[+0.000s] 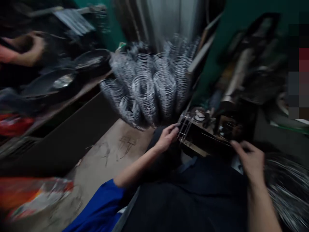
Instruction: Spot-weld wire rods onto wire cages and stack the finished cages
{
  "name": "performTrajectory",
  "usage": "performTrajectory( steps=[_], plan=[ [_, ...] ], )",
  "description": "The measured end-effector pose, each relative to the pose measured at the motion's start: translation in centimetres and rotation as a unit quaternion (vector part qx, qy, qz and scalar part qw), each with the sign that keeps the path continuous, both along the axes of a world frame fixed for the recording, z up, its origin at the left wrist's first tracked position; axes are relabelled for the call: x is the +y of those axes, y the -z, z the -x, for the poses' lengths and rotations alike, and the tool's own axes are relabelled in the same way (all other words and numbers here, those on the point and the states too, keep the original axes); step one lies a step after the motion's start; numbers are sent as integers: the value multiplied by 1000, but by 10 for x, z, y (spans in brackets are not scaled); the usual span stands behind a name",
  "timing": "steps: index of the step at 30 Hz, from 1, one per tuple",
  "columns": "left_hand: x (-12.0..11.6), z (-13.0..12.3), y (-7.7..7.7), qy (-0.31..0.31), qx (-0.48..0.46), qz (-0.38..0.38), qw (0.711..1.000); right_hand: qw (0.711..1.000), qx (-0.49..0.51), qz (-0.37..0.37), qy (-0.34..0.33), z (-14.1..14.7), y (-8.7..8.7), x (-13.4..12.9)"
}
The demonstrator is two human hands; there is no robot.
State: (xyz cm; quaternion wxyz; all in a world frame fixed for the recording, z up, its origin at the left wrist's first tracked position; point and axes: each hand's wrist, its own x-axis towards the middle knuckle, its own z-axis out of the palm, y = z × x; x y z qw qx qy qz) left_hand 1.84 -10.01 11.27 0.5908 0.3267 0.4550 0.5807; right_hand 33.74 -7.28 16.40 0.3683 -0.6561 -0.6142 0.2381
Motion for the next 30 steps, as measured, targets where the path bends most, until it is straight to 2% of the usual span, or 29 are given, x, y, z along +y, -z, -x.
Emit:
performTrajectory(
  steps=[4,8,14,22,30],
  plan=[
    [8,-1,-4,13,-61,-4,998,1000,27,5,-16,8,2,10],
    [10,-9,-14,14,-73,-21,997,998,46,-2,-48,23,7,19],
    [16,-27,-20,11,-82,-24,996,994,89,1,-61,24,11,17],
    [26,-49,-12,17,-49,-11,999,991,125,-5,-50,14,10,20],
    [39,-63,1,12,-7,14,1000,992,111,-4,-60,10,18,39]
  ],
)
